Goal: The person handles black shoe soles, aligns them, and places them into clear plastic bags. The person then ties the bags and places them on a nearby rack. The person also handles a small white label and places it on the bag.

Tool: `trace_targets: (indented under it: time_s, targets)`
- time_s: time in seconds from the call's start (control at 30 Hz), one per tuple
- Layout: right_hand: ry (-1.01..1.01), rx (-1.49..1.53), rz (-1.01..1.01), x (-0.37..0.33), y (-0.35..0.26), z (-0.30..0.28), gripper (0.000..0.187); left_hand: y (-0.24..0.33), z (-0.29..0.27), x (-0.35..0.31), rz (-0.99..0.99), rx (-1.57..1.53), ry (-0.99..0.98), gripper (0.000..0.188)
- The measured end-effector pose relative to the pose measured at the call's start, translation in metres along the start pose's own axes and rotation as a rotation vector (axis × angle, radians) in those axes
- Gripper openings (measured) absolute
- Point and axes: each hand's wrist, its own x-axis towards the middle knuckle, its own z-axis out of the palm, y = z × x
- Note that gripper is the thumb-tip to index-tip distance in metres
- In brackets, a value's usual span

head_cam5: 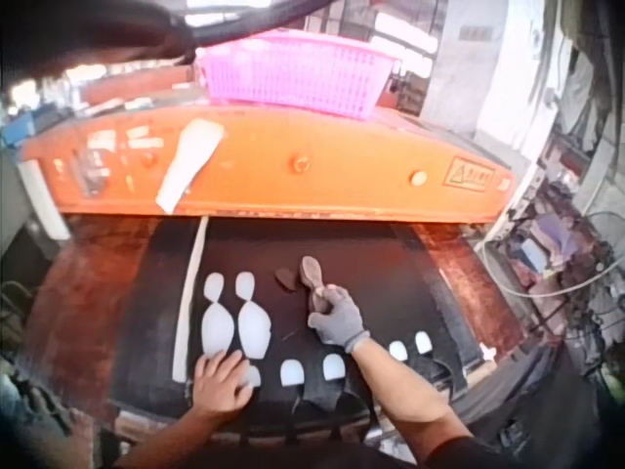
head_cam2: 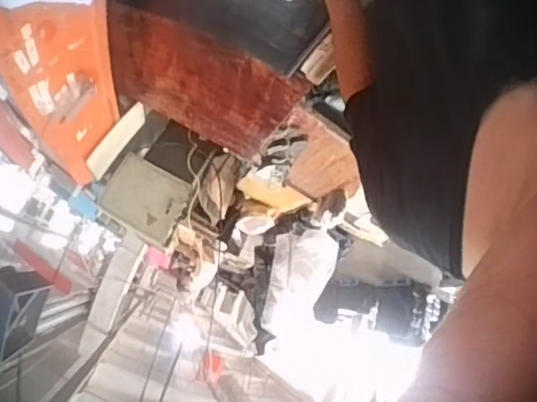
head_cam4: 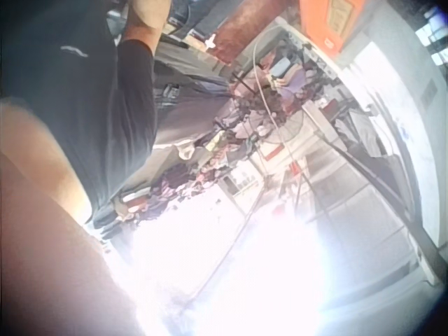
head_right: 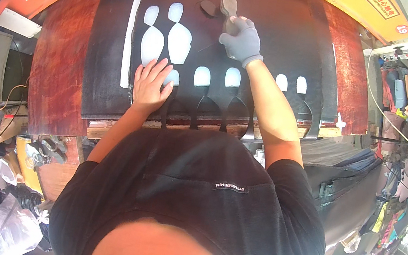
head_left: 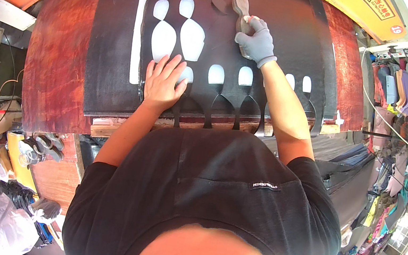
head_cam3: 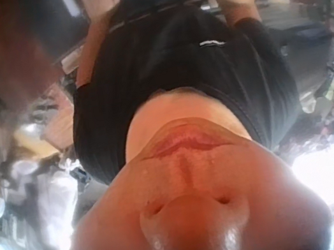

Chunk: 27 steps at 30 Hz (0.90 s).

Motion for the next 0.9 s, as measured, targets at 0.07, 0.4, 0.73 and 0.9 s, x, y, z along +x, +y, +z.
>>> trace_targets:
  time_s: [0.07,0.4,0.73,0.9]
  targets:
    - [0.021,0.161,-0.001,0.003,0.006,-0.003,0.057,0.0,-0.006,0.004,0.005,-0.008,0.012,0.038]
    - [0.047,0.831,0.295,0.009,0.022,-0.013,0.041,0.024,0.021,0.134,-0.227,0.033,-0.351,0.047]
    - [0.005,0.735,0.261,0.013,0.025,-0.006,0.047,0.036,0.019,0.155,-0.428,-0.002,-0.508,0.054]
    - [-0.016,0.583,0.248,0.017,0.015,-0.004,0.053,0.033,0.025,0.153,-0.473,-0.11,-0.452,0.049]
